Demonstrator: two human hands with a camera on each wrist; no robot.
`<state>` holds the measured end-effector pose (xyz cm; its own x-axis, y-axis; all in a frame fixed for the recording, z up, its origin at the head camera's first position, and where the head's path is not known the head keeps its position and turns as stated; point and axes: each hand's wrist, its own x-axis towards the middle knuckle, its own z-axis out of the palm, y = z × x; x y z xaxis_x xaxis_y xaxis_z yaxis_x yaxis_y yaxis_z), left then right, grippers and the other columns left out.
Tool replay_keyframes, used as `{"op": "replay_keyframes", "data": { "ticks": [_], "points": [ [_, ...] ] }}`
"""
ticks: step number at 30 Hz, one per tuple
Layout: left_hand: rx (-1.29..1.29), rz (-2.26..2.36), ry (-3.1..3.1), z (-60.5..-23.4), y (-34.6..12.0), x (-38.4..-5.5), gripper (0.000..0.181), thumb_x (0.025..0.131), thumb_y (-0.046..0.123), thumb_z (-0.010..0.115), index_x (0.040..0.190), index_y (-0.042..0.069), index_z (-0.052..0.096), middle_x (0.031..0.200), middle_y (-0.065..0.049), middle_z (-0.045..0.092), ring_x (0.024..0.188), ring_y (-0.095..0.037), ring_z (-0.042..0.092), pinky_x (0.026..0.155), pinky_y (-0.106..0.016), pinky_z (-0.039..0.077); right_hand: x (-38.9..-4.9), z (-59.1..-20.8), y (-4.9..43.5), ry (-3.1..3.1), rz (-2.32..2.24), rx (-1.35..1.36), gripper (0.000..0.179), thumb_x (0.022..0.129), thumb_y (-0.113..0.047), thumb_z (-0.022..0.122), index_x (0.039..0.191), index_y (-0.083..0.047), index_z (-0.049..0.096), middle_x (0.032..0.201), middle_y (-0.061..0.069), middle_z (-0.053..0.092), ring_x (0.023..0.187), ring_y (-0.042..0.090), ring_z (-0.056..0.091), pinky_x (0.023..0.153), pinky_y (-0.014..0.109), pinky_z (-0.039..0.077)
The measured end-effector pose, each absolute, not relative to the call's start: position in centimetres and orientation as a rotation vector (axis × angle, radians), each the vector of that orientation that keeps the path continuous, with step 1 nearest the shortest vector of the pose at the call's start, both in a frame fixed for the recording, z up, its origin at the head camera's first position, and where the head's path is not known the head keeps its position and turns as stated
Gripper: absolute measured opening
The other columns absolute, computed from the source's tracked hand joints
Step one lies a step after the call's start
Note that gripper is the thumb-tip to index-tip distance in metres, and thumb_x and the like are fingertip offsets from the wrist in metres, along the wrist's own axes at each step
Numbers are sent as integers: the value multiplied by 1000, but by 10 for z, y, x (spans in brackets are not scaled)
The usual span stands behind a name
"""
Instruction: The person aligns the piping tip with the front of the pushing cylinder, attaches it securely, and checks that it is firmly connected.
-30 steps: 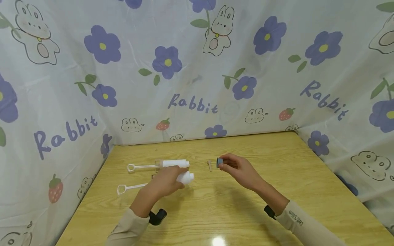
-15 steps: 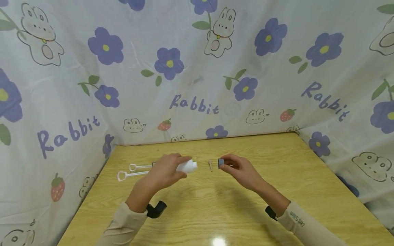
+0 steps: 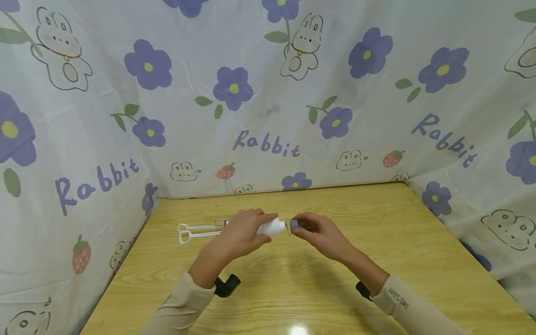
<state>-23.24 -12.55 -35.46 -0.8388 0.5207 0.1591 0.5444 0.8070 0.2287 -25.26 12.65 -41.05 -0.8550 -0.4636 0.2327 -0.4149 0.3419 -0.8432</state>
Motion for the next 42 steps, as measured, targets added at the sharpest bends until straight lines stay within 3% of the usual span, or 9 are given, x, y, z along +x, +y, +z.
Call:
{"op": "replay_keyframes", "data": {
  "ticks": [14, 21, 24, 27, 30, 34, 37, 42],
  "points": [
    [-880, -393, -2915, -354, -112, -233, 55, 93, 21, 79, 144, 15, 62, 129, -13, 69, 113, -33, 66, 101, -56, 50, -251, -407, 115, 2534, -1564, -856, 34, 102, -33, 66, 131, -15, 67, 125, 6, 70, 110, 23, 71, 91, 34, 60],
    [-903, -361, -2866, -355, -111, -231, 55, 92, 21, 80, 144, 17, 63, 127, -10, 70, 112, -32, 66, 99, -54, 50, -257, -408, 116, 2583, -1487, -837, 40, 110, -40, 50, 111, -10, 76, 95, 5, 75, 89, 22, 70, 78, 30, 56],
    [-903, -367, -2870, -354, -111, -231, 55, 93, 22, 79, 144, 17, 62, 127, -10, 70, 113, -32, 65, 99, -54, 49, -258, -406, 116, 2596, -1470, -784, 40, 109, -44, 51, 125, -13, 70, 106, 3, 74, 96, 20, 69, 82, 32, 57],
    [-891, -367, -2883, -355, -112, -232, 55, 93, 22, 79, 145, 16, 62, 127, -10, 70, 115, -32, 64, 101, -54, 49, -258, -403, 116, 2557, -1488, -771, 43, 103, -41, 64, 139, -18, 58, 124, 3, 69, 114, 22, 68, 95, 41, 57],
    [-889, -379, -2885, -355, -112, -233, 54, 93, 22, 78, 144, 16, 62, 127, -10, 70, 114, -31, 65, 100, -54, 49, -256, -401, 116, 2501, -1495, -812, 44, 98, -35, 72, 136, -18, 58, 131, 5, 65, 125, 28, 65, 103, 49, 54],
    [-904, -380, -2882, -356, -113, -232, 54, 94, 22, 78, 145, 17, 62, 126, -10, 70, 112, -30, 65, 98, -52, 49, -256, -402, 116, 2516, -1452, -845, 34, 102, -38, 66, 128, -16, 66, 122, 4, 70, 121, 29, 68, 98, 48, 56],
    [-902, -367, -2889, -356, -114, -232, 54, 94, 22, 78, 145, 16, 62, 126, -10, 69, 112, -30, 65, 97, -51, 49, -256, -403, 117, 2540, -1436, -828, 39, 103, -43, 63, 130, -16, 67, 123, 4, 71, 119, 28, 69, 97, 48, 58],
    [-899, -367, -2880, -356, -114, -231, 54, 92, 22, 79, 144, 16, 63, 126, -10, 70, 112, -30, 65, 96, -52, 50, -257, -405, 117, 2530, -1479, -861, 42, 98, -33, 72, 135, -17, 61, 132, 5, 68, 127, 31, 64, 103, 53, 54]
  ]
}}
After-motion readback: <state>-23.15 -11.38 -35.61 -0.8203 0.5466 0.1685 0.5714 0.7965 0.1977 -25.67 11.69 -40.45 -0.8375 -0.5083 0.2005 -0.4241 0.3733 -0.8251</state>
